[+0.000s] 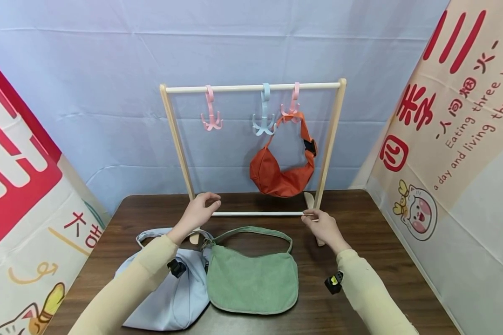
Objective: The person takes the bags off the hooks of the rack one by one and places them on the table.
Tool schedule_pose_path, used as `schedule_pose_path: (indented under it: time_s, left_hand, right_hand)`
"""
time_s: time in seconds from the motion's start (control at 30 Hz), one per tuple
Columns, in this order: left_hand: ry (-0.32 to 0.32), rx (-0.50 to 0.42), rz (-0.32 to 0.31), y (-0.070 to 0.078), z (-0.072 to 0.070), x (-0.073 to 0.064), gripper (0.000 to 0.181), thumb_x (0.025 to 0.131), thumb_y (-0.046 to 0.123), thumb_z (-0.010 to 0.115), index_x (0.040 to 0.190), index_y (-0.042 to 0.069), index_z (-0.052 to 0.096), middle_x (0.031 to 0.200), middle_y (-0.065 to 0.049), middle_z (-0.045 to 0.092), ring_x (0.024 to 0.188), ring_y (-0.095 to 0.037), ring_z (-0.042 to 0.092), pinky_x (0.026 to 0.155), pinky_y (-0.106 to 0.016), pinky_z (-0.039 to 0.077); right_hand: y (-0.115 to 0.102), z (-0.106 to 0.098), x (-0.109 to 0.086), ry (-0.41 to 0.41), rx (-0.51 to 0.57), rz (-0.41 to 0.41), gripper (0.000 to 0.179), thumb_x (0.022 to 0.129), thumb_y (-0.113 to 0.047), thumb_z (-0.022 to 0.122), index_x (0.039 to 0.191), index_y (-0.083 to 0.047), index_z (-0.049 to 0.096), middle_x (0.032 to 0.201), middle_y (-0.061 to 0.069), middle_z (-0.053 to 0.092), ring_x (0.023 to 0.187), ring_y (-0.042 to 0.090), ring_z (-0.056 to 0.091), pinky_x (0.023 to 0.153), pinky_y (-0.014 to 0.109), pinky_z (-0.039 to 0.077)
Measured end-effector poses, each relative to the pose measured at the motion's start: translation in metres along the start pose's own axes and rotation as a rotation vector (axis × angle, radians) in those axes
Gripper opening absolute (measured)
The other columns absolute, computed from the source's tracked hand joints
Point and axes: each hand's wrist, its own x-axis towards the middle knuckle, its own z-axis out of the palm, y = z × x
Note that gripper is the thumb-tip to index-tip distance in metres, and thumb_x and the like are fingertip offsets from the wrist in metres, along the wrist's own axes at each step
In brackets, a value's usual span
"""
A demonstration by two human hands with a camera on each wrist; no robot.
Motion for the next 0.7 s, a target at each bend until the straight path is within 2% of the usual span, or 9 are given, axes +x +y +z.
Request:
schedule_pose_path:
  time_s: [0.2,0.43,0.57,0.7]
  left_hand:
    - [-0.003,-0.005,0.007,0.007,0.001,0.010,0.033,0.097,0.031,0.053,0.122,0.012,0.061,0.130,-0.012,0.055,0.120,-0.031,0.052,0.096,-0.047,0.043]
    - [0.017,0.006,0.030,0.020,-0.001,0.020,0.033,0.095,0.031,0.055,0.123,0.013,0.062,0.130,-0.011,0.056,0.121,-0.031,0.052,0.098,-0.046,0.043]
    - [0.027,0.013,0.050,0.025,-0.001,0.028,0.034,0.095,0.030,0.055,0.124,0.014,0.061,0.130,-0.010,0.056,0.121,-0.030,0.052,0.097,-0.045,0.045]
    - [0.031,0.018,0.062,0.030,-0.002,0.034,0.035,0.095,0.031,0.055,0.124,0.014,0.061,0.131,-0.009,0.056,0.123,-0.029,0.051,0.099,-0.045,0.043]
  right_hand:
    - [-0.001,-0.010,0.005,0.024,-0.061,-0.036,0.049,0.098,-0.038,0.050,0.131,-0.003,0.054,0.112,0.020,0.065,0.100,0.035,0.061,0.079,0.045,0.050]
    - [-0.005,-0.023,0.010,0.017,-0.088,-0.102,0.053,0.099,-0.040,0.047,0.137,-0.004,0.048,0.129,0.021,0.056,0.111,0.037,0.058,0.087,0.050,0.048]
    - [-0.007,-0.029,0.013,0.022,-0.109,-0.144,0.055,0.100,-0.042,0.043,0.138,-0.004,0.046,0.129,0.021,0.055,0.111,0.037,0.056,0.085,0.050,0.048]
    - [-0.009,-0.033,0.018,0.044,-0.130,-0.196,0.053,0.100,-0.041,0.043,0.138,-0.004,0.047,0.131,0.021,0.053,0.117,0.038,0.051,0.091,0.054,0.042]
